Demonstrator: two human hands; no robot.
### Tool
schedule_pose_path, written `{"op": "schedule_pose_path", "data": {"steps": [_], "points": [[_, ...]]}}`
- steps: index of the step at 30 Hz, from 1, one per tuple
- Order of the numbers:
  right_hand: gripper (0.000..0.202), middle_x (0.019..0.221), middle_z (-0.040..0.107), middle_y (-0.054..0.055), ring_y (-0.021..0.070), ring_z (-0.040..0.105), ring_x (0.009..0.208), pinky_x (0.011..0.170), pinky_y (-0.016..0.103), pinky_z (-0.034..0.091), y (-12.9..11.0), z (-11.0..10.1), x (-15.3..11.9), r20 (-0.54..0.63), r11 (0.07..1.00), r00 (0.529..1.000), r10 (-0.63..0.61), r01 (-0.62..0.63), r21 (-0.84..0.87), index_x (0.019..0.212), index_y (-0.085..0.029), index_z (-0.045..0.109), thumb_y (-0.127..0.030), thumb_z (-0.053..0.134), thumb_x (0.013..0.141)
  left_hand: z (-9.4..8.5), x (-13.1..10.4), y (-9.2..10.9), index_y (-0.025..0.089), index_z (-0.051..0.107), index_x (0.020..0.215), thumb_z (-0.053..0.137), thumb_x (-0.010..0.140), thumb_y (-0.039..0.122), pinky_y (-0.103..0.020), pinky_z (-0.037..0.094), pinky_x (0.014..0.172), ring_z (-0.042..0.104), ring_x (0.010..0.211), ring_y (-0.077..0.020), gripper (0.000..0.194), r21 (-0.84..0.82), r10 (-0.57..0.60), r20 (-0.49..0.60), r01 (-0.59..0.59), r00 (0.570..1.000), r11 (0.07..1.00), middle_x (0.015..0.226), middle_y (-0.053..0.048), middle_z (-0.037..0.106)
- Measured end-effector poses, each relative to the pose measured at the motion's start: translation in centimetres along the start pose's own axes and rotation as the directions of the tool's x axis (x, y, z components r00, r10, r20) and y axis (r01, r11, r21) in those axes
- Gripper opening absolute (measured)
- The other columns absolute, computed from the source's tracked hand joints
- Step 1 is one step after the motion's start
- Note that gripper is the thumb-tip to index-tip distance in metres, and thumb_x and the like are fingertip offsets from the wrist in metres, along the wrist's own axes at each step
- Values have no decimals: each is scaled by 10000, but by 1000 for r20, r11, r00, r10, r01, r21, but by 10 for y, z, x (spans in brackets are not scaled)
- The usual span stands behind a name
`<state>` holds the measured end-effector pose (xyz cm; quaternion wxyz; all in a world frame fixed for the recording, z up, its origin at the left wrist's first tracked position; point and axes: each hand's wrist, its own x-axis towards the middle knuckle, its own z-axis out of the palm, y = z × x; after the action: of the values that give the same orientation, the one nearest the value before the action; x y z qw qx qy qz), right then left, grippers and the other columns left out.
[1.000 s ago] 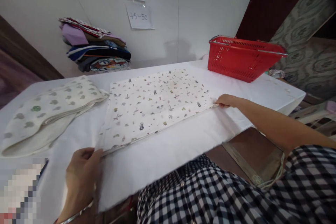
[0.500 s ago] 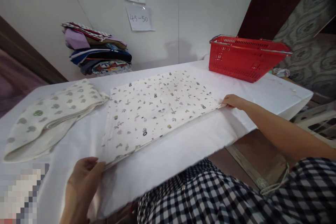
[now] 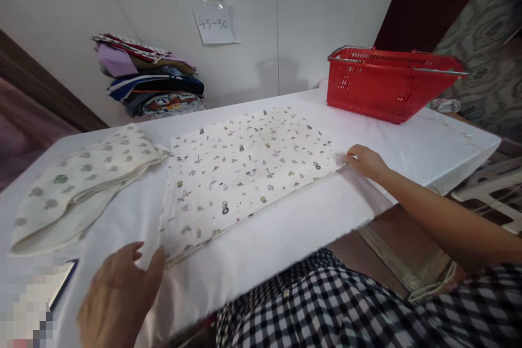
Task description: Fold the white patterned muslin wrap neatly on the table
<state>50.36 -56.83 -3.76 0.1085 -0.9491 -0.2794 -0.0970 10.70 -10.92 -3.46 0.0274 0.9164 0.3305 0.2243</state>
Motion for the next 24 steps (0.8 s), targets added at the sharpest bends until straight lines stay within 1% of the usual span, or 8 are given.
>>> {"op": "schedule_pose_path", "data": {"steps": [2,3,5,8,12,14,17,24], "points": [[236,991,658,94,235,584,954,833,382,467,-8,2,-5,-97,959,962,-257,266,93,895,-214,646,-332,444,922,-8,5,29,297,551,959,514,852,478,-430,512,686,613,753,-257,214,2,96,-78,-96,992,995,866,-28,636],[247,1005,661,90,232,584,969,859,390,468,-15,2,-6,-112,915,924,-367,380,136,913,-220,659,-333,440,930,-9,8,48,278,562,955,520,864,442,-409,518,714,621,792,-246,192,-68,190,-132,-200,973,977,892,-32,645],[250,1032,663,85,220,583,976,879,390,467,-30,5,-8,-100,820,843,-529,537,199,958,-226,679,-344,459,932,-5,13,89,233,582,935,511,891,354,-379,516,761,621,866,-239,147,-182,423,-163,-448,891,875,903,-53,659],[260,1063,659,87,215,575,983,867,387,458,-47,12,-7,-67,750,770,-634,634,189,1030,-231,687,-338,474,926,15,18,145,202,616,962,508,914,272,-362,498,797,598,908,-224,138,-271,660,-17,-638,751,721,962,-75,654],[295,1069,665,98,229,565,988,846,396,437,-50,22,-4,-17,766,769,-639,638,76,1047,-216,695,-284,429,938,43,21,199,194,630,1014,544,912,289,-371,477,817,566,964,-228,163,-296,776,143,-721,615,626,1054,-81,627],[301,1070,667,106,237,563,989,835,395,430,-48,27,-2,2,785,785,-619,618,38,1048,-208,697,-278,424,941,52,25,218,192,628,1027,566,903,301,-368,469,821,552,978,-231,176,-286,777,205,-722,596,630,1073,-79,614],[292,1063,670,107,237,567,993,836,388,429,-47,28,2,35,802,801,-597,596,25,1049,-205,697,-259,435,933,61,31,237,197,628,1020,577,896,297,-354,459,816,542,975,-225,167,-267,743,271,-694,612,668,1056,-74,603],[300,1088,661,92,220,573,1002,879,374,445,-53,20,8,92,808,808,-582,562,175,1048,-210,692,-207,423,915,68,37,248,186,643,935,463,941,255,-319,446,782,548,962,-209,192,-221,707,329,-677,626,702,1004,-74,607]]}}
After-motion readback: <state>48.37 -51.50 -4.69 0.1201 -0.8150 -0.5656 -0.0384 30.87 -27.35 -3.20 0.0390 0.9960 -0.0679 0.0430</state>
